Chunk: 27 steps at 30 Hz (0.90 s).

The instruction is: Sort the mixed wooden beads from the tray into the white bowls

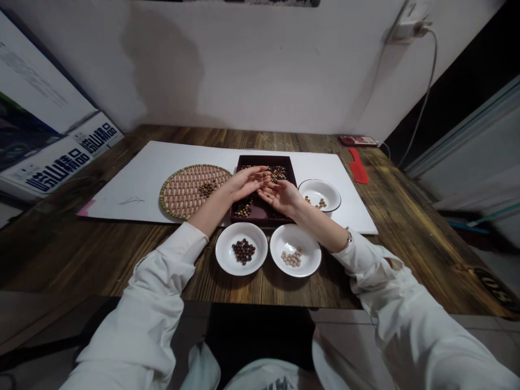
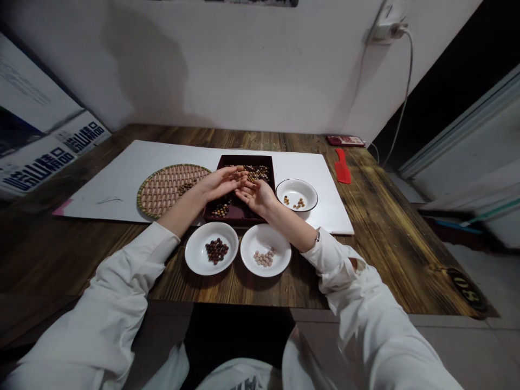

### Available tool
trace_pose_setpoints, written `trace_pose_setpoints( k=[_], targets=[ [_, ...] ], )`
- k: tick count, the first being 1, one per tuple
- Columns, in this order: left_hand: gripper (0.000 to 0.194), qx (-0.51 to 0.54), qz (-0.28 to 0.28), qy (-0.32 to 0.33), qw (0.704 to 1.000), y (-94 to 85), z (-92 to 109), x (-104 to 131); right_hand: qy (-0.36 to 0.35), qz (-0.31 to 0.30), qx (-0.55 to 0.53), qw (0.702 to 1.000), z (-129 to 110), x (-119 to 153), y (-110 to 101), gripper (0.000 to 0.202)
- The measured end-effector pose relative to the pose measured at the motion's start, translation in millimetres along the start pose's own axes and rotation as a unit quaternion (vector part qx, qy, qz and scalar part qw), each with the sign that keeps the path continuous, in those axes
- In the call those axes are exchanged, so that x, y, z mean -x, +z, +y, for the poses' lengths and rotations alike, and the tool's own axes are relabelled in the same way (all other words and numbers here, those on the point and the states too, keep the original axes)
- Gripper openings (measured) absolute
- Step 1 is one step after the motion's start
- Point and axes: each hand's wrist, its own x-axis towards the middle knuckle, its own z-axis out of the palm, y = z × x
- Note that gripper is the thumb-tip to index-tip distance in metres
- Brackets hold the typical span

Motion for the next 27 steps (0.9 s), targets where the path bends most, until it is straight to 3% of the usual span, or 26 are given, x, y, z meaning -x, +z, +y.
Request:
trace_pose_setpoints(
  k=[12, 21, 27],
  targets=[
    [0.027, -0.012, 0.028, -0.019, 0.999, 4.7, 1.4, 2.1, 0.019, -0.028, 0.005, 0.999, 0.0, -5.3, -5.0, 0.029],
    [0.025, -0.017, 0.031, -0.020, 0.999, 8.0, 4.1, 5.9, 0.010, -0.012, 0.016, 1.000, 0.4, -4.1, -3.5, 0.025],
    [0.023, -0.076, -0.032, 0.006, 0.997, 1.3, 0.8, 3.6, 0.010, -0.014, 0.013, 1.000, 0.4, -3.9, -4.2, 0.022]
  ],
)
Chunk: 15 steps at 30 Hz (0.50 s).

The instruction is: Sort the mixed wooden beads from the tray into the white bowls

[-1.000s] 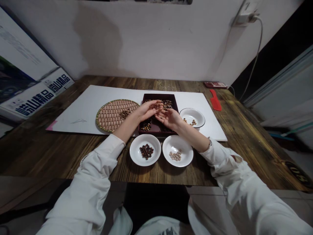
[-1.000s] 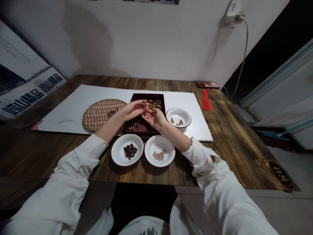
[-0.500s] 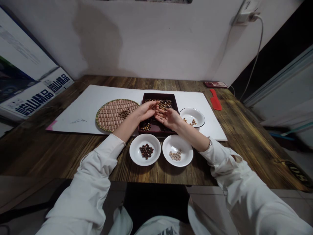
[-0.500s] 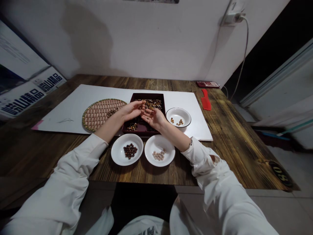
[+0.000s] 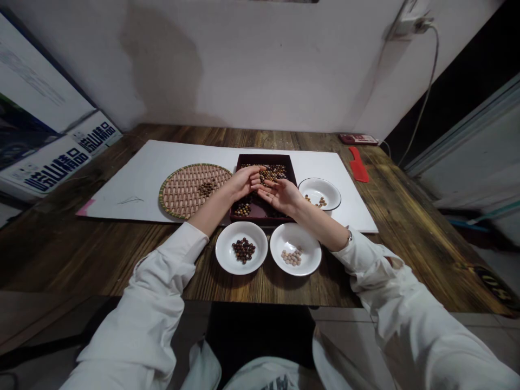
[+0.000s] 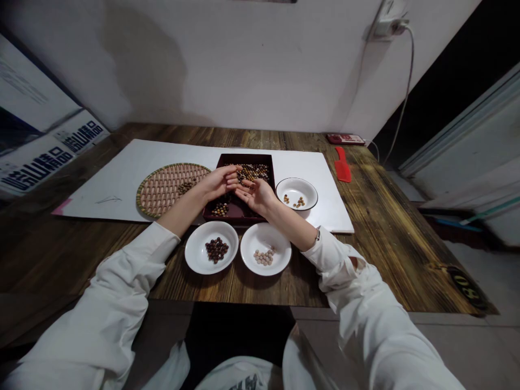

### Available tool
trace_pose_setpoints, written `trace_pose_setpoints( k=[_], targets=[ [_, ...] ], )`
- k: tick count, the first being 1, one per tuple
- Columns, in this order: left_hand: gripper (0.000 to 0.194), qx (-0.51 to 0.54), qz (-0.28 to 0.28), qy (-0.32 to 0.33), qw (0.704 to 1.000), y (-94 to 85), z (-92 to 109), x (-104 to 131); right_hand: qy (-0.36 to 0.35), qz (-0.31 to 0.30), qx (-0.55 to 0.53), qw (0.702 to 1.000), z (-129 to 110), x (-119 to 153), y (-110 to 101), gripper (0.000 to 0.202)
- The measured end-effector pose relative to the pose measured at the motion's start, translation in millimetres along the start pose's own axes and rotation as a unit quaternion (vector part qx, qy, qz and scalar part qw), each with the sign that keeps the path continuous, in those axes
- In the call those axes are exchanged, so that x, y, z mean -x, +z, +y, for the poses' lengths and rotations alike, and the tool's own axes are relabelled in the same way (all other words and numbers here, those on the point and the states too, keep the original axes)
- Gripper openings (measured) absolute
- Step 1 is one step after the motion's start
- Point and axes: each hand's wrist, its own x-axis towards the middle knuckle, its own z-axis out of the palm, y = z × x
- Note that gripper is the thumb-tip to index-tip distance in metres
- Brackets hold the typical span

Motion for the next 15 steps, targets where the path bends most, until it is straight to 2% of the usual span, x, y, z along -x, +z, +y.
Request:
trace_pose_setpoints(
  k=[4, 10, 15],
  targets=[
    [0.021, -0.048, -0.029, 0.015, 0.998, -4.5, -3.7, -2.5, -0.004, 0.014, -0.001, 1.000, -0.4, -0.7, 0.5, 0.022],
    [0.018, -0.064, -0.056, 0.026, 0.996, -6.6, -3.5, -2.6, -0.008, 0.020, 0.005, 1.000, -1.0, 0.2, 2.0, 0.023],
    [0.008, -0.109, -0.043, 0.045, 0.992, -6.6, -4.9, -1.6, -0.017, 0.025, 0.005, 1.000, -1.3, 1.5, 2.6, 0.022]
  ],
)
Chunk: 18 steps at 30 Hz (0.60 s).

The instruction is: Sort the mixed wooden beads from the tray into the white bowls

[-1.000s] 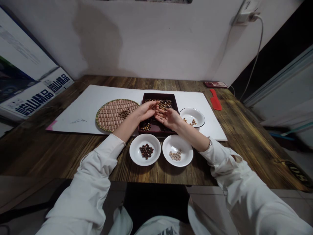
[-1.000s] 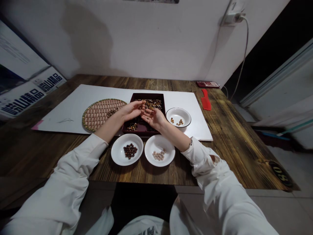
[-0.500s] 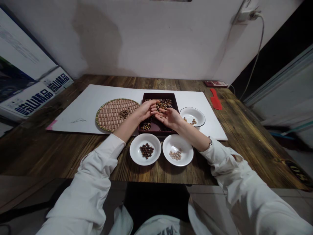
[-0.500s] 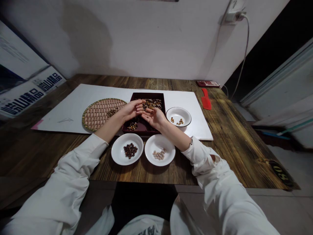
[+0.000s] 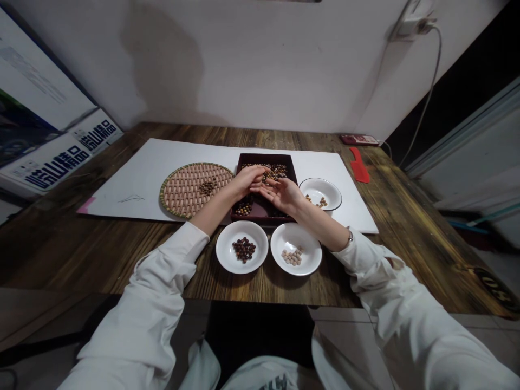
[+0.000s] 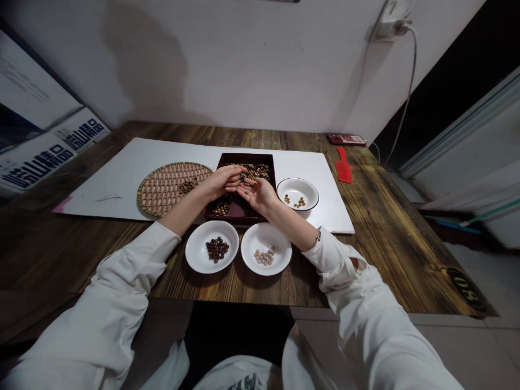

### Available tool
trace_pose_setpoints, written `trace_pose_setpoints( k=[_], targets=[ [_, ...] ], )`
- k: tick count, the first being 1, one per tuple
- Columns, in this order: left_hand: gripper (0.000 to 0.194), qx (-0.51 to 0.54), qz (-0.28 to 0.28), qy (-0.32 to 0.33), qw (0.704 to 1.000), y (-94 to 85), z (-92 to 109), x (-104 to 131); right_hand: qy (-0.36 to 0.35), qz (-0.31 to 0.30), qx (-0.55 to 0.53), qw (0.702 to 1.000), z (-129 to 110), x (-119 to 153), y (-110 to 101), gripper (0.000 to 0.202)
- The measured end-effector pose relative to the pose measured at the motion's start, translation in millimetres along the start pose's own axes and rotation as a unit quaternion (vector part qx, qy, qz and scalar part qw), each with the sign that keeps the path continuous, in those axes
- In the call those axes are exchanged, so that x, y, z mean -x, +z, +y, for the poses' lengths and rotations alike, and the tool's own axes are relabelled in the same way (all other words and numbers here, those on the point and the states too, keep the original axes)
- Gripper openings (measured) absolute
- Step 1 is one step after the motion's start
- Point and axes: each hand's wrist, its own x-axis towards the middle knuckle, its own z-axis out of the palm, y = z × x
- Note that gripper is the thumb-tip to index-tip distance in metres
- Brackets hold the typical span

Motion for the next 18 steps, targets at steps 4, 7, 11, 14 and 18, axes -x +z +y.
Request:
trace_pose_setpoints(
  k=[4, 7, 11, 14, 18],
  targets=[
    [0.005, -0.088, 0.022, 0.021, 0.996, 1.1, -1, 0, -0.046, 0.010, -0.034, 0.998, -1, -1, -1, 0.023],
    [0.005, -0.206, 0.044, 0.028, 0.977, 5.5, -1, 2, -0.075, 0.030, -0.057, 0.995, -2, -3, -2, 0.022],
    [0.004, -0.316, 0.014, 0.021, 0.948, 13.9, -1, 5, -0.084, 0.059, -0.051, 0.993, -2, -3, -2, 0.021],
    [0.005, -0.331, 0.004, 0.010, 0.944, 17.0, 0, 6, -0.080, 0.061, -0.039, 0.994, -2, -2, -1, 0.022],
    [0.003, -0.352, -0.006, 0.018, 0.936, 15.8, -2, 6, -0.083, 0.055, -0.035, 0.994, -2, -1, 0, 0.024]
  ],
)
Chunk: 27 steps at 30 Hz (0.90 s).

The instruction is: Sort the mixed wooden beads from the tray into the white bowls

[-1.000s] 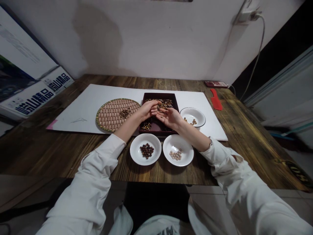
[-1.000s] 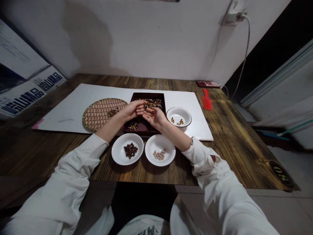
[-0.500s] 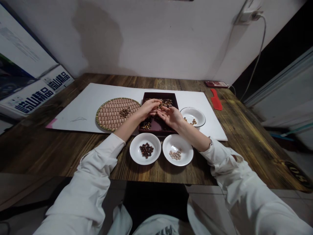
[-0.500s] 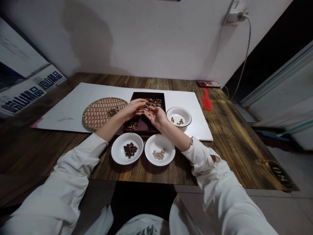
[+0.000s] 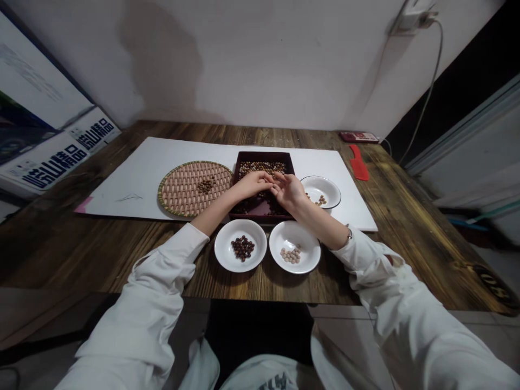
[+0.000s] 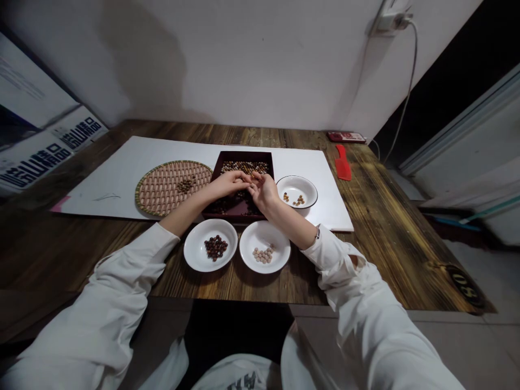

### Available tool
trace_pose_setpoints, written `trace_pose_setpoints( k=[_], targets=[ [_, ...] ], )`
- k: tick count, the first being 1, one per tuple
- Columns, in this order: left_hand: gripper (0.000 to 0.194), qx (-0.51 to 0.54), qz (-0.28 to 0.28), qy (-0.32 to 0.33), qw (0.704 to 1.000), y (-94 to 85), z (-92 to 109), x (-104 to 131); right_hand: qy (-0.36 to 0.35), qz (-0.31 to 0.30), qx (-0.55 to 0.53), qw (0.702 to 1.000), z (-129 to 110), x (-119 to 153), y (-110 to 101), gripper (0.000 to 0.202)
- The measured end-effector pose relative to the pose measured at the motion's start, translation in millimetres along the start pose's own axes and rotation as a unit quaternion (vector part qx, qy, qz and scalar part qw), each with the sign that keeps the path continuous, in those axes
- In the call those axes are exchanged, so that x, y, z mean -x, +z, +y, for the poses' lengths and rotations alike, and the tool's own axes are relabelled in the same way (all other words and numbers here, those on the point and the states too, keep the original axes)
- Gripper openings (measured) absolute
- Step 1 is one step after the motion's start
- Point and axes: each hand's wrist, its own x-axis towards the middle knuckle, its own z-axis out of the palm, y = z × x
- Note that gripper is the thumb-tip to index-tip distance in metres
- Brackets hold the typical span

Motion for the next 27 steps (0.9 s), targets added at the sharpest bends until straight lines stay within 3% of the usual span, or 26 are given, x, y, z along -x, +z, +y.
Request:
trace_pose_setpoints(
  k=[10, 27],
  targets=[
    [0.004, -0.012, -0.008, -0.021, 1.000, -1.1, -4, 0, -0.022, -0.008, 0.015, 1.000, 1, 1, 1, 0.023],
    [0.006, -0.117, -0.031, 0.041, 0.992, 1.1, -11, -5, 0.028, -0.026, 0.076, 0.996, 1, -1, -2, 0.024]
  ],
)
